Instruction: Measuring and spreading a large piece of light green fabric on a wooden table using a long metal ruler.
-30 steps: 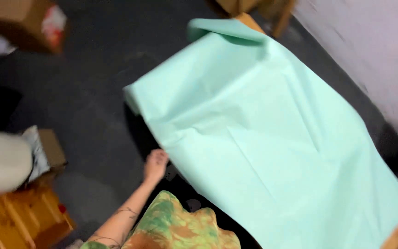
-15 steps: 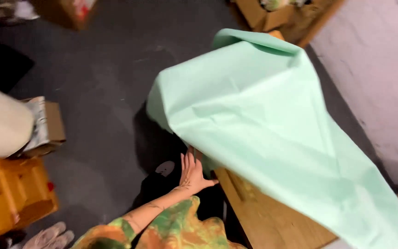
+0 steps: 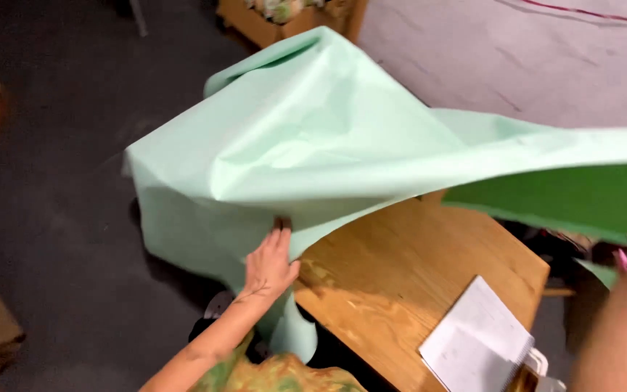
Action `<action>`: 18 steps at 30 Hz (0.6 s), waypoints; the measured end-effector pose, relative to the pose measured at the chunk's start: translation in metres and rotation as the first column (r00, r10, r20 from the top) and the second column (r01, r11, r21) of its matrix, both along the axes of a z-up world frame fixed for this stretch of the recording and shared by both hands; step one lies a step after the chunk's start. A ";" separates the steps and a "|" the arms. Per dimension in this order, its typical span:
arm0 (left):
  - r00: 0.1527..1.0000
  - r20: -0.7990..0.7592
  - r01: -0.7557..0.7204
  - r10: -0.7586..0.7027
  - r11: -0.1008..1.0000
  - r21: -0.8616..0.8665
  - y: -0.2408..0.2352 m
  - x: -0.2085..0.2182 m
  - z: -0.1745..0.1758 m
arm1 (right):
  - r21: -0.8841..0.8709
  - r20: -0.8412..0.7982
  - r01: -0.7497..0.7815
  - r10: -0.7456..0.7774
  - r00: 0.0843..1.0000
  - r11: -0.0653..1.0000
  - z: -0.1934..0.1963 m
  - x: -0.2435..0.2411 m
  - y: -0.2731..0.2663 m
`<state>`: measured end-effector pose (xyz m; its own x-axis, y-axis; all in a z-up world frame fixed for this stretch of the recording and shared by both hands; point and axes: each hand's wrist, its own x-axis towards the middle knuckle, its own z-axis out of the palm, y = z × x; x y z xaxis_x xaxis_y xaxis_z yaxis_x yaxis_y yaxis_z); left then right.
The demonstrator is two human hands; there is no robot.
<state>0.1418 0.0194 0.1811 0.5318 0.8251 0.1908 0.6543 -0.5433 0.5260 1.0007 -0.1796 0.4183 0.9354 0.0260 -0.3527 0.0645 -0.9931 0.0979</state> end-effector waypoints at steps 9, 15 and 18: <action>0.905 -0.224 0.357 -0.363 0.932 -0.067 0.004 0.079 0.181 | 0.997 0.028 -0.036 -0.119 0.993 -0.062 0.048 -0.278 0.037; 0.861 0.013 0.499 -0.508 0.840 -0.215 0.042 0.201 0.232 | 0.948 -0.108 -0.094 0.586 0.803 0.304 -0.051 -0.466 -0.004; 0.882 0.039 0.448 -0.469 0.811 -0.377 0.035 0.265 0.253 | 0.955 -0.093 -0.225 0.918 0.387 0.191 -0.149 -0.544 -0.056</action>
